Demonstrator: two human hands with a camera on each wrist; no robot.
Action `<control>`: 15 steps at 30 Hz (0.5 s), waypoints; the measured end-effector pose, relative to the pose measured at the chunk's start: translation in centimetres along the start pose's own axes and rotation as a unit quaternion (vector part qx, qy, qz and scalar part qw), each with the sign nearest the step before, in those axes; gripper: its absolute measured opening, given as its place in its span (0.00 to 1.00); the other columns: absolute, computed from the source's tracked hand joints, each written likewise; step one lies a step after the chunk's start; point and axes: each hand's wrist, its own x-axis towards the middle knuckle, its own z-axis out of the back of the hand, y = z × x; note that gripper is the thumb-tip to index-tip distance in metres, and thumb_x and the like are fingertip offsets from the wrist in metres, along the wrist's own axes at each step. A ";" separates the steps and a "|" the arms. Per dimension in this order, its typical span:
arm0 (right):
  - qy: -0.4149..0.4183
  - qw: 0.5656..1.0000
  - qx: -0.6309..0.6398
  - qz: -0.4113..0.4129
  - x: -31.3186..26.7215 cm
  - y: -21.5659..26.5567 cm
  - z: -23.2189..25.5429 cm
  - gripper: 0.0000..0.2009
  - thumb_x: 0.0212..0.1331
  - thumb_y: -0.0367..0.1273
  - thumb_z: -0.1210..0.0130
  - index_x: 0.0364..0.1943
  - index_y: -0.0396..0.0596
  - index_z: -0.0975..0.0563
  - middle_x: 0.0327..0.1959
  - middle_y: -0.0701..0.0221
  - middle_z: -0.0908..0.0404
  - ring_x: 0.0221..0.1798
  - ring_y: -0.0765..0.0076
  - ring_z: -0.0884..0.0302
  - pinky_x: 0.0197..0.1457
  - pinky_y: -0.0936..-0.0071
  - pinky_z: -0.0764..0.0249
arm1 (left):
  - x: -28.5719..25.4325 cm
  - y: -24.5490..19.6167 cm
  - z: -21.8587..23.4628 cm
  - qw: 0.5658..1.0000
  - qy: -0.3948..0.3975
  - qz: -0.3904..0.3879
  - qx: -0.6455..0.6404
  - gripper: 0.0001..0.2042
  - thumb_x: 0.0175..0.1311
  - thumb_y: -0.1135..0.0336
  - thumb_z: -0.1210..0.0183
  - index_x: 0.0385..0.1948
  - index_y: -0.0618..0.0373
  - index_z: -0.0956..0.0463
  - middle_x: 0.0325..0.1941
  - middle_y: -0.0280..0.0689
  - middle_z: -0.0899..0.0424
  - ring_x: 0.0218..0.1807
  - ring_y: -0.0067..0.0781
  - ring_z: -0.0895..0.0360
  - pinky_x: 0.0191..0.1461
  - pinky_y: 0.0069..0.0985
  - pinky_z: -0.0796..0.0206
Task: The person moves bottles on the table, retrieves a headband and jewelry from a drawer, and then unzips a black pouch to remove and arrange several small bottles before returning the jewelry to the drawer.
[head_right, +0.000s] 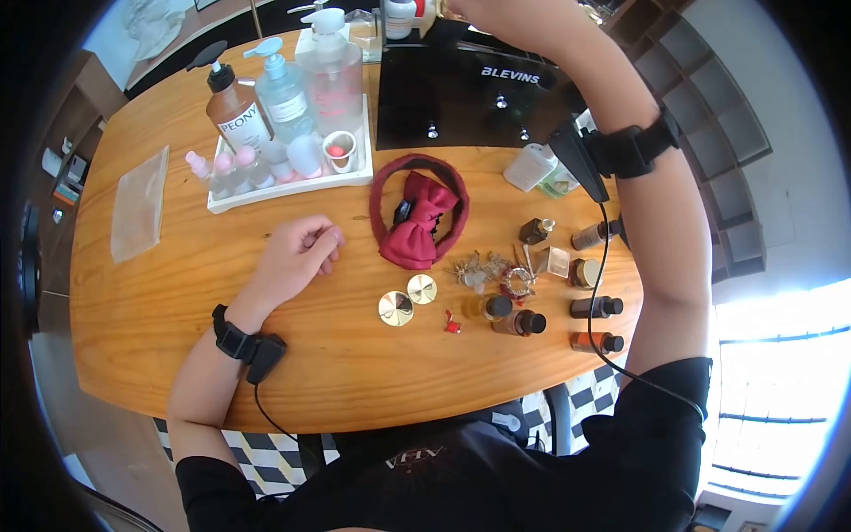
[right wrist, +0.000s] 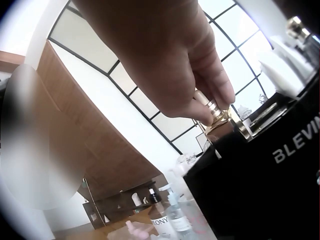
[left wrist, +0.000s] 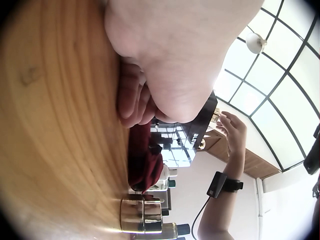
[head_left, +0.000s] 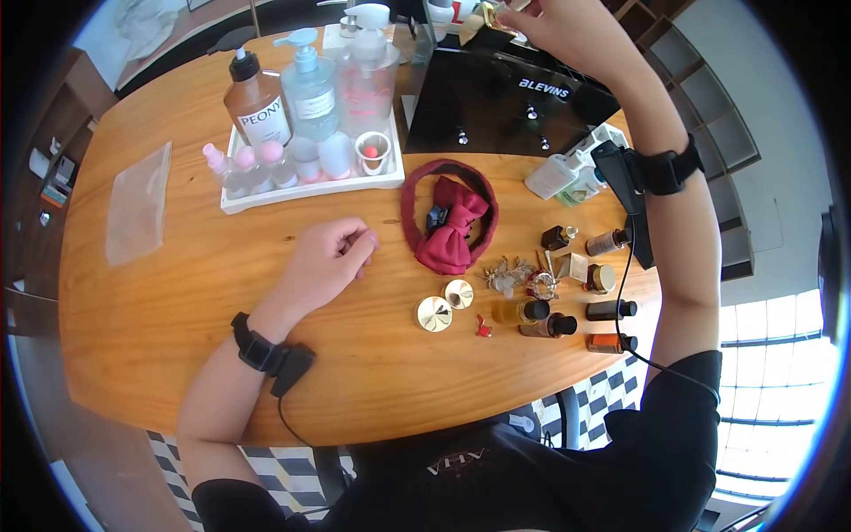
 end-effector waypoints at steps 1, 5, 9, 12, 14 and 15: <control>-0.002 1.000 -0.009 0.021 0.4 -0.2 -0.6 0.14 0.55 0.33 0.39 0.43 0.41 0.13 0.38 0.48 0.13 0.44 0.43 0.14 0.54 0.57 0.20 | 0.0 0.0 0.0 1.000 0.000 -0.001 0.000 0.11 0.76 0.65 0.44 0.36 0.64 0.21 0.27 0.32 0.20 0.26 0.19 0.22 0.31 0.18 0.31; -0.016 0.998 -0.031 0.057 2.2 -2.0 -3.4 0.14 0.55 0.35 0.39 0.43 0.44 0.13 0.39 0.50 0.13 0.45 0.43 0.14 0.55 0.55 0.20 | 0.1 0.4 -0.2 1.000 -0.013 -0.025 0.004 0.13 0.75 0.63 0.43 0.33 0.64 0.21 0.22 0.31 0.22 0.23 0.18 0.21 0.28 0.20 0.31; -0.014 0.999 -0.022 0.046 4.4 -3.6 -5.6 0.16 0.55 0.36 0.38 0.46 0.44 0.14 0.41 0.51 0.13 0.46 0.43 0.14 0.55 0.56 0.20 | 0.2 0.5 -0.2 1.000 -0.012 -0.025 0.001 0.13 0.75 0.63 0.43 0.33 0.64 0.21 0.22 0.31 0.22 0.23 0.18 0.21 0.28 0.20 0.32; -0.012 0.999 0.007 0.040 5.5 -4.5 -6.5 0.18 0.55 0.38 0.37 0.49 0.44 0.15 0.42 0.50 0.13 0.48 0.42 0.15 0.55 0.55 0.20 | 0.1 0.0 0.0 1.000 0.000 -0.009 0.008 0.12 0.75 0.64 0.44 0.34 0.65 0.22 0.25 0.31 0.22 0.25 0.18 0.22 0.29 0.19 0.32; -0.026 0.999 0.020 0.034 5.6 -4.8 -6.6 0.19 0.56 0.38 0.37 0.50 0.43 0.16 0.42 0.50 0.13 0.48 0.44 0.14 0.54 0.56 0.20 | 0.0 -0.4 0.0 1.000 0.004 0.000 0.012 0.12 0.76 0.64 0.44 0.35 0.65 0.22 0.26 0.32 0.22 0.25 0.18 0.23 0.30 0.19 0.31; -0.040 0.998 0.021 0.036 5.3 -4.6 -6.3 0.20 0.56 0.37 0.37 0.51 0.43 0.16 0.42 0.50 0.13 0.47 0.45 0.14 0.53 0.57 0.20 | 0.0 -0.4 0.0 1.000 0.004 0.001 0.012 0.12 0.76 0.64 0.44 0.35 0.66 0.22 0.26 0.32 0.22 0.25 0.18 0.23 0.30 0.19 0.32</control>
